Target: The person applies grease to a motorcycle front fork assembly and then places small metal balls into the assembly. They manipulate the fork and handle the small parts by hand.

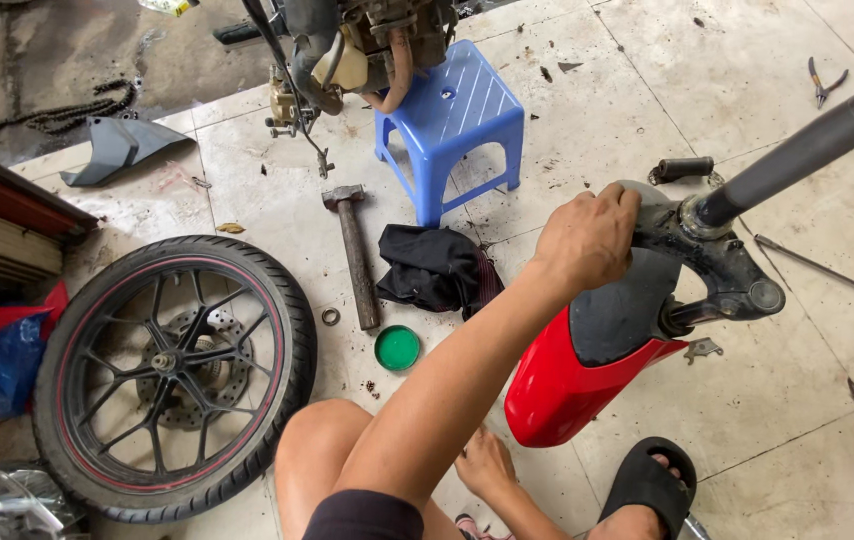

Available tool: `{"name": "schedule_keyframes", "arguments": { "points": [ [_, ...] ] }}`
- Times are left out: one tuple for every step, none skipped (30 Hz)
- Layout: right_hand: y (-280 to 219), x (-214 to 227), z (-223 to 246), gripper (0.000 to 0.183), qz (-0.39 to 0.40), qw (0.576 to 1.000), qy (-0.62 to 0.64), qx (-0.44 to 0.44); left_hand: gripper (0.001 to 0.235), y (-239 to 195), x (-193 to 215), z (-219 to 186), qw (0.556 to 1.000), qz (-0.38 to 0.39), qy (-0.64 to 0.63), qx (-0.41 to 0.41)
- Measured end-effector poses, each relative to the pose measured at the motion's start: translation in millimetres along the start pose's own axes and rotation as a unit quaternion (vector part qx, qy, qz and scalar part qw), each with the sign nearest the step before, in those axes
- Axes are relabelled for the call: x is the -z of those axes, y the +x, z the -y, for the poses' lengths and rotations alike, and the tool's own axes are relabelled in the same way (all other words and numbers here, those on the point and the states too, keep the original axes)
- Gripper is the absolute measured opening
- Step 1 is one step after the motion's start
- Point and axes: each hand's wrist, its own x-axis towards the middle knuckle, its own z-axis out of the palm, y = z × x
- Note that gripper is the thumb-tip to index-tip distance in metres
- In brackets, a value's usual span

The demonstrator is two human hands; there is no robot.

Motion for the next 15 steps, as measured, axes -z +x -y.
{"name": "schedule_keyframes", "arguments": {
  "points": [
    [-0.2,-4.0,-3.9,0.026,0.012,0.998,-0.053,0.014,0.031,0.6,-1.2,-0.6,1.0,-0.007,-0.005,-0.003],
    [-1.1,-10.8,-10.4,0.026,0.002,0.999,-0.052,0.007,0.031,0.0,-0.3,1.2,1.0,-0.007,-0.007,-0.016],
    [-2.2,-17.0,-17.5,0.045,-0.016,0.996,-0.061,0.06,0.032,0.1,0.4,2.1,1.0,-0.008,-0.014,-0.011],
    [-3.4,-22.4,-26.4,0.069,-0.035,0.99,-0.073,0.113,0.032,0.5,0.5,2.1,1.0,-0.01,-0.023,-0.006],
    [-6.4,-9.5,-17.9,0.069,-0.046,0.991,-0.074,0.105,0.032,3.6,3.4,-0.2,0.999,-0.012,-0.026,-0.019],
    [-12.3,1.9,-10.1,0.076,-0.002,0.994,-0.055,0.09,0.031,4.6,5.3,-1.1,1.0,-0.007,-0.017,-0.012],
    [-17.7,12.5,-2.1,0.083,0.042,0.996,-0.034,0.076,0.03,5.5,6.8,-1.2,1.0,-0.002,-0.008,-0.006],
    [-20.1,19.9,0.9,0.083,0.039,0.996,-0.034,0.071,0.03,8.4,5.9,-0.8,1.0,-0.001,-0.011,-0.011],
    [-22.4,27.0,3.8,0.088,0.051,0.996,-0.016,0.076,0.031,11.0,4.6,-0.4,1.0,0.005,0.005,-0.006],
    [-27.4,31.0,8.5,0.093,0.065,0.995,0.004,0.081,0.033,10.7,2.9,0.5,1.0,0.014,0.022,0.001],
    [-29.4,34.1,7.8,0.093,0.064,0.995,0.007,0.078,0.033,13.6,-0.7,-0.5,1.0,0.017,0.021,-0.002],
    [-30.9,35.8,8.4,0.09,0.046,0.995,0.034,0.078,0.031,15.2,-4.0,1.7,1.0,0.006,0.025,-0.006],
    [-31.9,36.8,9.5,0.087,0.028,0.995,0.061,0.079,0.03,16.5,-7.1,4.7,1.0,-0.006,0.029,-0.01],
    [-29.3,32.3,0.8,0.087,0.033,0.994,0.065,0.079,0.03,17.9,-8.5,3.8,1.0,-0.002,0.03,-0.007],
    [-26.4,26.8,-7.3,0.088,0.002,0.993,0.084,0.088,0.028,18.7,-9.9,3.9,1.0,-0.021,0.013,-0.014]
  ]
}}
